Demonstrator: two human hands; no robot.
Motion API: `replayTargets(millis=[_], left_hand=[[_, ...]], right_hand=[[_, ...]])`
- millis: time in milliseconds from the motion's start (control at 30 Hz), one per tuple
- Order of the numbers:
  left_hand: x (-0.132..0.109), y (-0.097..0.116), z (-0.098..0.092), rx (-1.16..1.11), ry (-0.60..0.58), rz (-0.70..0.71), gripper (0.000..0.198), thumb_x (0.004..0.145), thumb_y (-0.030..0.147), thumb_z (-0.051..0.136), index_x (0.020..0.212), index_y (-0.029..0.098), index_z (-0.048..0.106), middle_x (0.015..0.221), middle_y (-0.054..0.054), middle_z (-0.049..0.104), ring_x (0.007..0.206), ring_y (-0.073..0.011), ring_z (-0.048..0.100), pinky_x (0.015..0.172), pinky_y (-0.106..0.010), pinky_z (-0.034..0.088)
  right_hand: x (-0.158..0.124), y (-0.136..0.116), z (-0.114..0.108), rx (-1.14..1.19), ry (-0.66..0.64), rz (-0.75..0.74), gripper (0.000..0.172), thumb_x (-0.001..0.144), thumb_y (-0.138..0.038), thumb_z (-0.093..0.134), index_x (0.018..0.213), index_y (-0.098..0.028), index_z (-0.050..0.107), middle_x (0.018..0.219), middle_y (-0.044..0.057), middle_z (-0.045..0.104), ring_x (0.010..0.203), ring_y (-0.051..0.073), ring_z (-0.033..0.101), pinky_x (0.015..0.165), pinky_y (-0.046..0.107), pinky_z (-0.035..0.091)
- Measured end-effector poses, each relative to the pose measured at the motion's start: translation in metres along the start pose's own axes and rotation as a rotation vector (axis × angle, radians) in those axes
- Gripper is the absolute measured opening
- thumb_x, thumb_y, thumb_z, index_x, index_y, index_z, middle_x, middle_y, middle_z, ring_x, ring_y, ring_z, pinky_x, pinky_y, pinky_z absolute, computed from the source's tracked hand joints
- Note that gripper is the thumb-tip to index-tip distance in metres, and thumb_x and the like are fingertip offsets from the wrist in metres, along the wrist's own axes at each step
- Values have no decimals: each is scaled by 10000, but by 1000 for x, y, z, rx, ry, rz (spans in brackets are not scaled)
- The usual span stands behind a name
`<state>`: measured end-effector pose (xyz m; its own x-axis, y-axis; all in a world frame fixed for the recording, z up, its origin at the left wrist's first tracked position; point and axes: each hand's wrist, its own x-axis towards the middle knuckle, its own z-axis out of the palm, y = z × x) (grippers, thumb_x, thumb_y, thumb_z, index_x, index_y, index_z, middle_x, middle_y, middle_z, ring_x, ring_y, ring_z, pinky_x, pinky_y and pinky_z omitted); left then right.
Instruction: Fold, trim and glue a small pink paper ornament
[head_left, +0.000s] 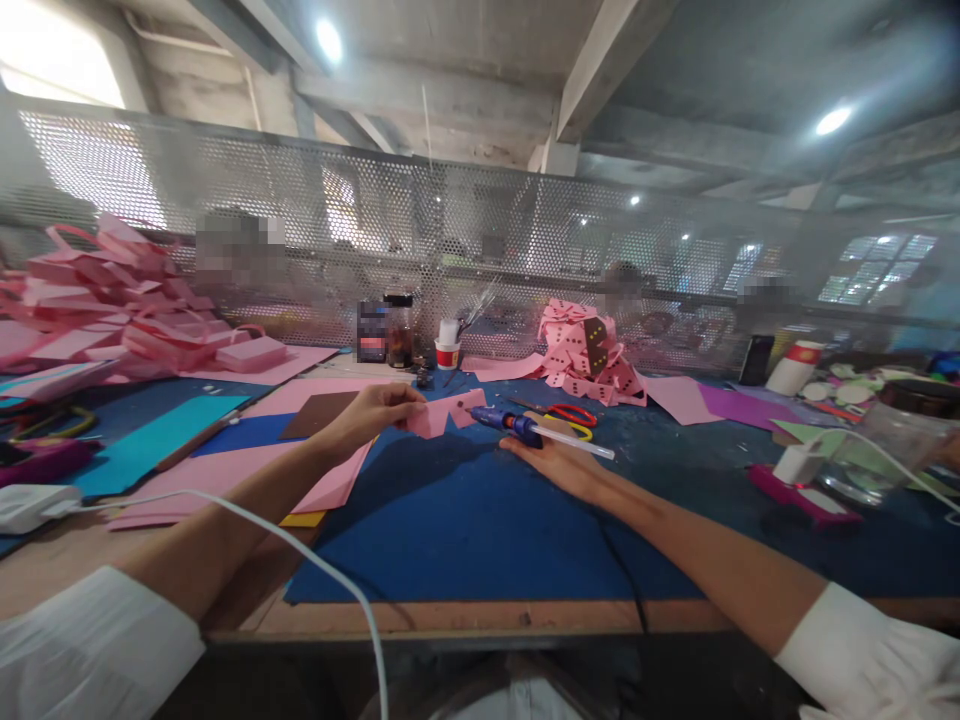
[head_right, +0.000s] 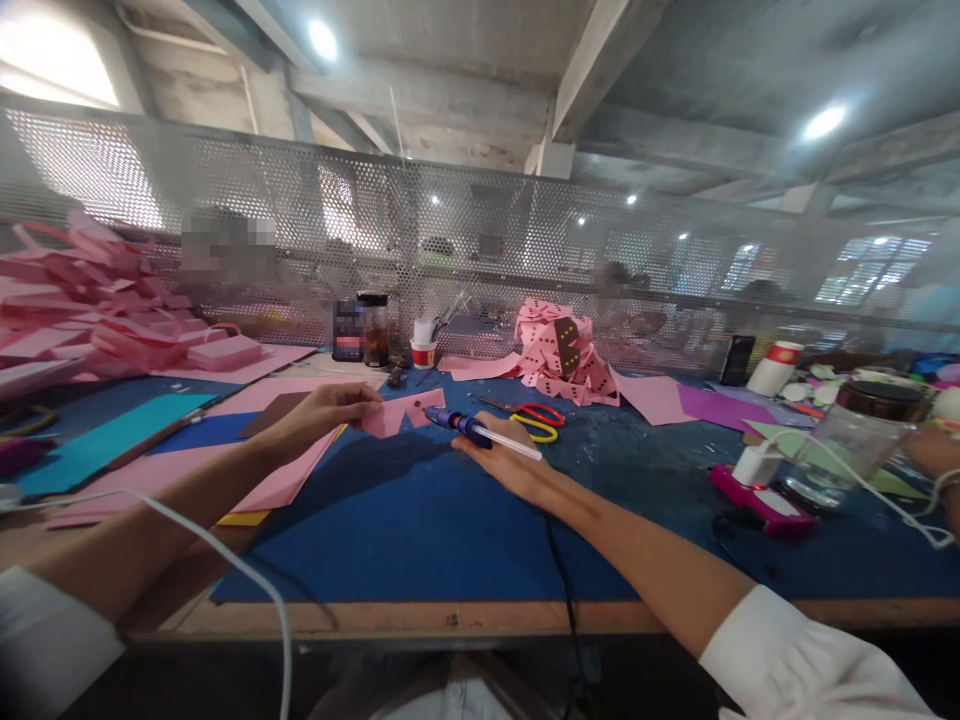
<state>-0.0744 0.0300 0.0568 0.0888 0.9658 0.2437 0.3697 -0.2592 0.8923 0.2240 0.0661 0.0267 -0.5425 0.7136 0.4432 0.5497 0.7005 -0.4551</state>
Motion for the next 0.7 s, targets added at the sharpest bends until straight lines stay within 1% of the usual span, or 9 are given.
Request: replayTargets(millis=[167,467,700], left_hand=[[0,-1,-1,-4,2,10,350,709,468,733,811,138,673,683,-21,643,636,-136,534,632,-271,407],[1,-3,-1,-9,6,1,344,705,460,741,812,139,674,682,-16,638,634,-134,534,632,-268,408],[0,-2,-1,-2,-7,0,339,722,462,723,818,142,670,690,-23,649,650,-144,547,642,-273,409]], right_hand=[[1,-1,0,-18,10,-5,380,896,-568,528,875,-195,601,713,5,598,628,158,506,595,270,325],[1,2,1,-49,11,-16,395,909,-570,507,951,-195,622,722,11,603,632,167,514,609,278,336],[0,4,3,-65,21,-21,399,913,-579,493,938,-199,612,719,1,603,631,163,518,599,273,329]])
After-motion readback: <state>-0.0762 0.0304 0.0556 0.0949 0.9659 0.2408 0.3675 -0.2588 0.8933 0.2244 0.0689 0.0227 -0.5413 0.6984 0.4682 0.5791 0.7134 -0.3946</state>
